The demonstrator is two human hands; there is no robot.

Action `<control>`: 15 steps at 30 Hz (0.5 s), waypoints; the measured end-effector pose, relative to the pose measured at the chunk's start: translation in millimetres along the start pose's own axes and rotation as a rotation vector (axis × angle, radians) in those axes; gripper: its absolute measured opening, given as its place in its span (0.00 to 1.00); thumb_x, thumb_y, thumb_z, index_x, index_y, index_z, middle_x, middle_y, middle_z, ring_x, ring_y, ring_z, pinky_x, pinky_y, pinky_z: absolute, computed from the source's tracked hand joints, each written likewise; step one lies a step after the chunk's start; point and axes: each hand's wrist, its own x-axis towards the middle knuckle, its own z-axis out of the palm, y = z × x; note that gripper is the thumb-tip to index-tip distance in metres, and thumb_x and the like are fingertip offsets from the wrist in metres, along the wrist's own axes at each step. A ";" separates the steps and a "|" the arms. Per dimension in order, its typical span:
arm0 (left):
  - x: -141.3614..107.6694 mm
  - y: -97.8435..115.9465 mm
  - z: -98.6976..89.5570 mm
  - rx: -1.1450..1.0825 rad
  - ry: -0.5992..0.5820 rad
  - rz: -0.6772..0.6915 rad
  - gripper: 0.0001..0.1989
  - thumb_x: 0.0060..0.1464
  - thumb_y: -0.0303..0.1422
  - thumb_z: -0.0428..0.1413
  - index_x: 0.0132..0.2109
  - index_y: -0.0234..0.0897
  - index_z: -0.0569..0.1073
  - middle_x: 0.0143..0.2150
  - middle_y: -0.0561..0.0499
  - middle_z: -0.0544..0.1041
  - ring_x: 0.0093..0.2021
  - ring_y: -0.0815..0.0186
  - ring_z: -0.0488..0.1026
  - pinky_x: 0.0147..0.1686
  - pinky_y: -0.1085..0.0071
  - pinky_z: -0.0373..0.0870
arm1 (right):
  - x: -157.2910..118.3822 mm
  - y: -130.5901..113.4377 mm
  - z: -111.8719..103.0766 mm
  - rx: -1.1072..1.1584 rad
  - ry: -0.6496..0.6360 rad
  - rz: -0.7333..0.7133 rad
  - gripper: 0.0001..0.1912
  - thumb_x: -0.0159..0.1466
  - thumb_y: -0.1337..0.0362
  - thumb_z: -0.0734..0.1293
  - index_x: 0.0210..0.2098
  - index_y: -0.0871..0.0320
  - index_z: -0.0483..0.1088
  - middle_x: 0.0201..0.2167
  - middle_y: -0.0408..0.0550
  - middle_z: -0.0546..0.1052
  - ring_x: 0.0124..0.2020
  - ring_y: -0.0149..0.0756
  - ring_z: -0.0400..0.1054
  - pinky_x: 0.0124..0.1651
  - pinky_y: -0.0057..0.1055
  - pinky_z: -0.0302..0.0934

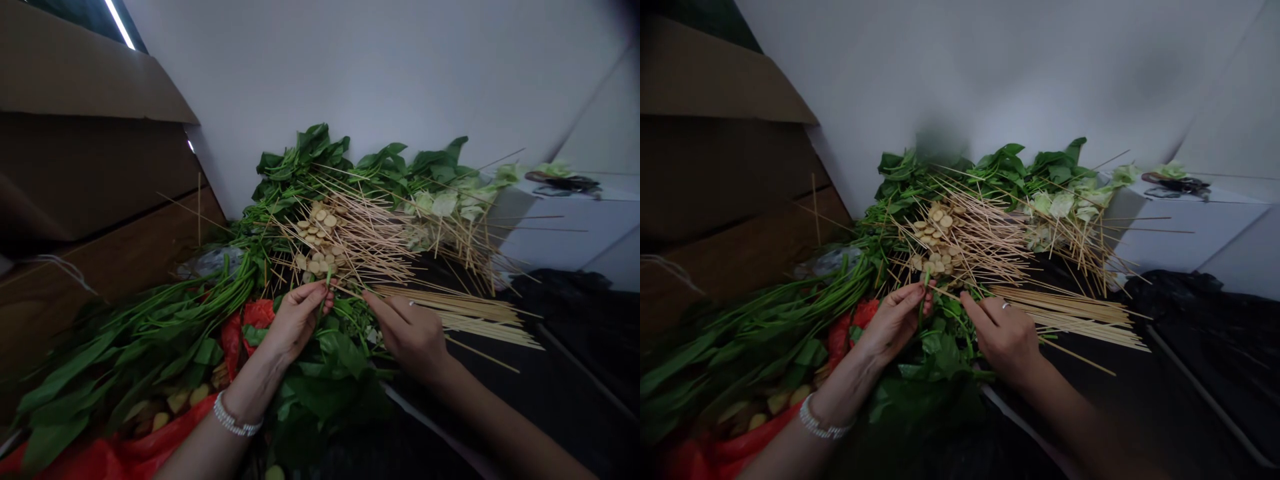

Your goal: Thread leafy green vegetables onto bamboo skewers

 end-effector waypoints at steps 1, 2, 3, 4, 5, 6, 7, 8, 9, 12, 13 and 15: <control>-0.3 0.3 0.1 -0.001 0.005 0.004 0.17 0.36 0.32 0.72 0.36 0.30 0.82 0.27 0.51 0.78 0.27 0.75 0.71 0.29 0.81 0.68 | -0.2 -0.1 0.1 0.002 -0.001 0.001 0.19 0.64 0.76 0.62 0.53 0.62 0.72 0.27 0.45 0.75 0.24 0.32 0.60 0.29 0.31 0.49; -0.6 0.4 0.2 0.001 0.010 0.007 0.17 0.36 0.32 0.72 0.36 0.30 0.82 0.27 0.51 0.78 0.27 0.75 0.71 0.28 0.81 0.68 | -0.4 -0.1 0.2 0.003 0.000 0.001 0.19 0.64 0.76 0.62 0.53 0.62 0.72 0.27 0.45 0.75 0.24 0.32 0.61 0.29 0.31 0.49; -0.7 0.5 0.2 0.004 0.013 0.012 0.17 0.36 0.32 0.72 0.36 0.30 0.82 0.27 0.51 0.78 0.27 0.75 0.71 0.28 0.81 0.68 | -0.5 -0.1 0.4 0.003 0.001 0.002 0.19 0.64 0.76 0.62 0.53 0.62 0.72 0.27 0.45 0.75 0.24 0.32 0.61 0.29 0.32 0.49; -0.8 0.5 0.3 0.010 0.016 0.018 0.17 0.36 0.32 0.72 0.36 0.30 0.82 0.27 0.51 0.78 0.27 0.75 0.71 0.28 0.81 0.68 | -0.5 -0.1 0.6 0.002 0.002 0.003 0.19 0.64 0.76 0.62 0.53 0.62 0.72 0.27 0.45 0.75 0.24 0.32 0.61 0.29 0.32 0.49; -0.8 0.5 0.4 0.017 0.017 0.023 0.17 0.36 0.33 0.72 0.36 0.30 0.82 0.27 0.51 0.78 0.27 0.75 0.71 0.28 0.81 0.68 | -0.4 -0.1 0.7 0.001 0.002 0.003 0.18 0.64 0.76 0.62 0.53 0.63 0.72 0.27 0.45 0.75 0.24 0.32 0.61 0.29 0.32 0.49; -0.7 0.5 0.6 0.025 0.016 0.030 0.17 0.36 0.33 0.72 0.36 0.30 0.82 0.27 0.51 0.78 0.27 0.75 0.71 0.28 0.81 0.68 | -0.3 -0.1 0.7 0.002 0.000 0.002 0.18 0.64 0.75 0.63 0.53 0.63 0.72 0.27 0.45 0.75 0.24 0.32 0.61 0.29 0.32 0.49; -0.7 0.6 0.9 0.032 0.015 0.037 0.17 0.36 0.33 0.72 0.36 0.30 0.82 0.27 0.51 0.78 0.27 0.75 0.71 0.28 0.81 0.67 | -0.1 -0.1 0.6 0.003 -0.002 0.000 0.18 0.64 0.75 0.63 0.53 0.63 0.72 0.27 0.45 0.75 0.24 0.32 0.61 0.29 0.32 0.49; -0.6 0.7 1.2 0.040 0.013 0.043 0.17 0.36 0.33 0.72 0.36 0.30 0.82 0.27 0.51 0.78 0.27 0.75 0.71 0.28 0.81 0.67 | 0.0 -0.1 0.4 0.006 -0.004 -0.002 0.18 0.64 0.75 0.63 0.53 0.63 0.72 0.27 0.45 0.75 0.25 0.32 0.61 0.29 0.32 0.50; -0.6 0.8 1.4 0.050 0.010 0.046 0.17 0.36 0.33 0.72 0.36 0.30 0.83 0.26 0.51 0.77 0.27 0.75 0.71 0.28 0.81 0.67 | 0.2 -0.1 0.2 0.009 -0.003 -0.002 0.18 0.64 0.75 0.63 0.53 0.63 0.72 0.27 0.45 0.75 0.25 0.32 0.62 0.29 0.32 0.50; -0.5 1.1 1.5 0.080 0.009 0.062 0.17 0.36 0.34 0.72 0.36 0.31 0.83 0.27 0.50 0.78 0.27 0.75 0.70 0.28 0.81 0.66 | 0.3 -0.6 -0.4 0.011 -0.002 0.004 0.18 0.64 0.76 0.63 0.52 0.63 0.72 0.27 0.45 0.75 0.24 0.32 0.62 0.29 0.32 0.49; -0.4 1.1 1.3 0.093 0.011 0.070 0.17 0.36 0.34 0.72 0.36 0.31 0.83 0.27 0.50 0.78 0.27 0.75 0.70 0.28 0.81 0.66 | 0.2 -0.9 -0.4 0.011 -0.003 0.005 0.18 0.64 0.76 0.62 0.52 0.63 0.72 0.27 0.45 0.75 0.24 0.32 0.62 0.29 0.32 0.50; -0.4 0.9 0.8 0.129 0.013 0.087 0.17 0.36 0.35 0.72 0.36 0.31 0.83 0.27 0.50 0.78 0.27 0.75 0.70 0.28 0.80 0.66 | -0.3 -1.6 -0.1 0.015 -0.006 0.004 0.18 0.64 0.76 0.62 0.52 0.63 0.72 0.27 0.45 0.75 0.24 0.32 0.62 0.28 0.32 0.50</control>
